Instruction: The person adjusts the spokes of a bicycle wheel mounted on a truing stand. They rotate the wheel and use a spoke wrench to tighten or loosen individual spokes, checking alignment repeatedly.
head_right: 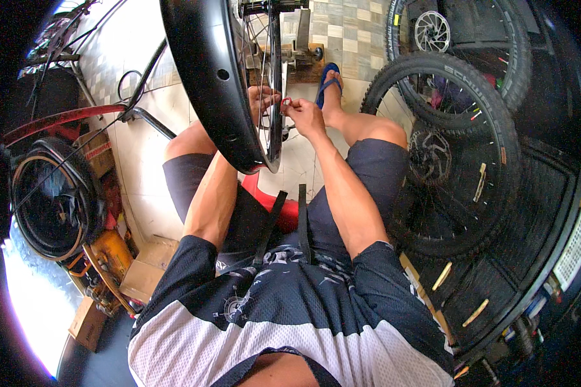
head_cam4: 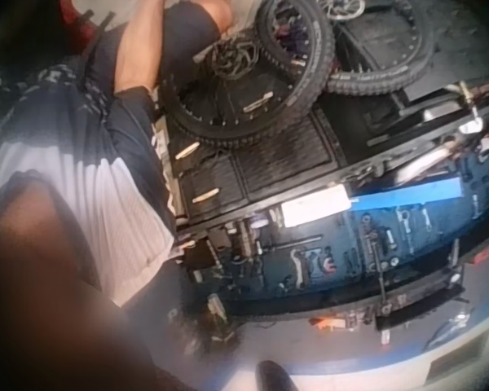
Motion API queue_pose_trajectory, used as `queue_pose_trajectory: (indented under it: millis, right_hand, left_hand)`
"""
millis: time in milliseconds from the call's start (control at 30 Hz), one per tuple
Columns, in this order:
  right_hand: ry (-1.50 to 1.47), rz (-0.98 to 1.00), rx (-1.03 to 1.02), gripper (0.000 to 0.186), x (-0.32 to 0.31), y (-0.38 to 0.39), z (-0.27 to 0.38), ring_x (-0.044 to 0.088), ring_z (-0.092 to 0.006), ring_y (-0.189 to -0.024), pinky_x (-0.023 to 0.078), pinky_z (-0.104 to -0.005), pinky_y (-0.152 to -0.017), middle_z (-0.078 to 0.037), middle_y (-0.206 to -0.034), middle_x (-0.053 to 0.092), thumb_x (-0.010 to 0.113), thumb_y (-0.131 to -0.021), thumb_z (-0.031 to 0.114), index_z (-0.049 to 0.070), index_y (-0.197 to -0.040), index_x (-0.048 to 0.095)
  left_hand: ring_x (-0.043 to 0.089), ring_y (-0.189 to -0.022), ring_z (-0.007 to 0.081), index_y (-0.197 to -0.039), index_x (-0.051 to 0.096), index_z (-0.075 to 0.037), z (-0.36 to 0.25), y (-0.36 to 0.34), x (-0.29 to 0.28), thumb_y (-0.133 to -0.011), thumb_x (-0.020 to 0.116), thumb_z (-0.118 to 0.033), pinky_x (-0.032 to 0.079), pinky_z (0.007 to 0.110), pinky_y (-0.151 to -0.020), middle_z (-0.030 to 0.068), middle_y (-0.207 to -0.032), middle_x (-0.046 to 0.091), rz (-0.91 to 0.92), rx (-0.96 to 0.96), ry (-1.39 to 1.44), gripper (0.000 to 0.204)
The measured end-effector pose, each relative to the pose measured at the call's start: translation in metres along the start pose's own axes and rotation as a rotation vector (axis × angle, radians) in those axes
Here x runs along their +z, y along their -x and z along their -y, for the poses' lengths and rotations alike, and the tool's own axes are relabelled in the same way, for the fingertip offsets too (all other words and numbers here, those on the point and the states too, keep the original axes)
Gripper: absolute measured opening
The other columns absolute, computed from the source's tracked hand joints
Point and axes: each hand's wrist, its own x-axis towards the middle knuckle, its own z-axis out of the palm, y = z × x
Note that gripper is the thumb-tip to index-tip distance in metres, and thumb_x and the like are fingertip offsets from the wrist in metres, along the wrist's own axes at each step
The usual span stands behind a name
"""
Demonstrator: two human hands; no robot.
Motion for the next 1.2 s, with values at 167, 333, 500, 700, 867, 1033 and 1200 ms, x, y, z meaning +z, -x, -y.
queue_pose_trajectory:
  millis: [167,333,500,700,867,1033,1200]
  right_hand:
    - [0.088,0.018,-0.142,0.036,-0.004,0.017,0.024,0.075,-0.017,-0.083,0.056,-0.0297,-0.072,-0.01,-0.089,0.079,0.074,-0.093,0.034,-0.001,-0.1,0.074]
    - [0.119,0.015,-0.23,0.038,-0.008,0.025,0.033,0.074,-0.0174,-0.078,0.054,-0.0312,-0.069,-0.011,-0.086,0.078,0.075,-0.092,0.038,0.0,-0.097,0.074]
    - [0.043,0.035,-0.181,0.04,0.004,0.007,0.013,0.073,-0.0193,-0.076,0.053,-0.0329,-0.069,-0.012,-0.086,0.077,0.078,-0.089,0.041,0.002,-0.097,0.074]
    - [0.28,0.049,-0.186,0.044,0.003,0.003,0.004,0.073,-0.0203,-0.079,0.054,-0.0331,-0.071,-0.013,-0.088,0.077,0.079,-0.087,0.042,0.0,-0.099,0.074]
    - [-0.265,0.161,-0.16,0.041,0.004,-0.019,-0.033,0.07,-0.0166,-0.076,0.052,-0.0314,-0.069,-0.012,-0.087,0.077,0.077,-0.089,0.037,-0.002,-0.101,0.074]
    - [-0.381,0.28,-0.082,0.036,0.007,-0.043,-0.061,0.07,-0.0156,-0.079,0.053,-0.0307,-0.071,-0.011,-0.09,0.077,0.074,-0.09,0.031,-0.002,-0.104,0.073]
    - [-0.022,0.227,-0.196,0.024,-0.003,-0.013,-0.024,0.073,-0.0157,-0.088,0.055,-0.0295,-0.079,-0.011,-0.095,0.077,0.068,-0.093,0.016,-0.002,-0.107,0.072]
  left_hand:
    - [0.07,-0.089,0.0412,-0.093,0.074,-0.001,0.015,-0.008,-0.008,-0.081,0.068,-0.015,0.055,0.046,-0.082,0.0241,-0.092,0.072,0.085,0.054,-0.265,0.019]
    - [0.068,-0.096,0.0427,-0.094,0.074,-0.002,0.028,-0.009,-0.007,-0.08,0.068,-0.016,0.055,0.046,-0.086,0.0248,-0.102,0.071,0.089,0.213,0.097,0.02]
    - [0.066,-0.104,0.0398,-0.099,0.076,-0.006,0.02,-0.002,-0.002,-0.084,0.071,-0.023,0.053,0.046,-0.092,0.0225,-0.108,0.071,0.006,0.088,0.07,0.024]
    - [0.071,-0.087,0.0289,-0.102,0.079,-0.007,-0.006,0.0,0.001,-0.086,0.079,-0.028,0.055,0.041,-0.079,0.0168,-0.095,0.074,0.1,-0.106,-0.095,0.026]
    - [0.072,-0.076,0.0249,-0.1,0.079,-0.004,0.014,-0.016,-0.006,-0.085,0.081,-0.032,0.054,0.039,-0.072,0.0156,-0.084,0.075,0.184,-0.183,-0.095,0.032]
    - [0.073,-0.08,0.0261,-0.099,0.078,-0.001,0.047,-0.023,-0.013,-0.083,0.082,-0.04,0.055,0.04,-0.075,0.0179,-0.083,0.075,0.297,-0.197,-0.1,0.042]
    - [0.072,-0.08,0.0265,-0.093,0.077,0.001,0.015,-0.005,-0.009,-0.08,0.084,-0.048,0.055,0.04,-0.075,0.0182,-0.083,0.074,0.173,-0.067,-0.421,0.051]
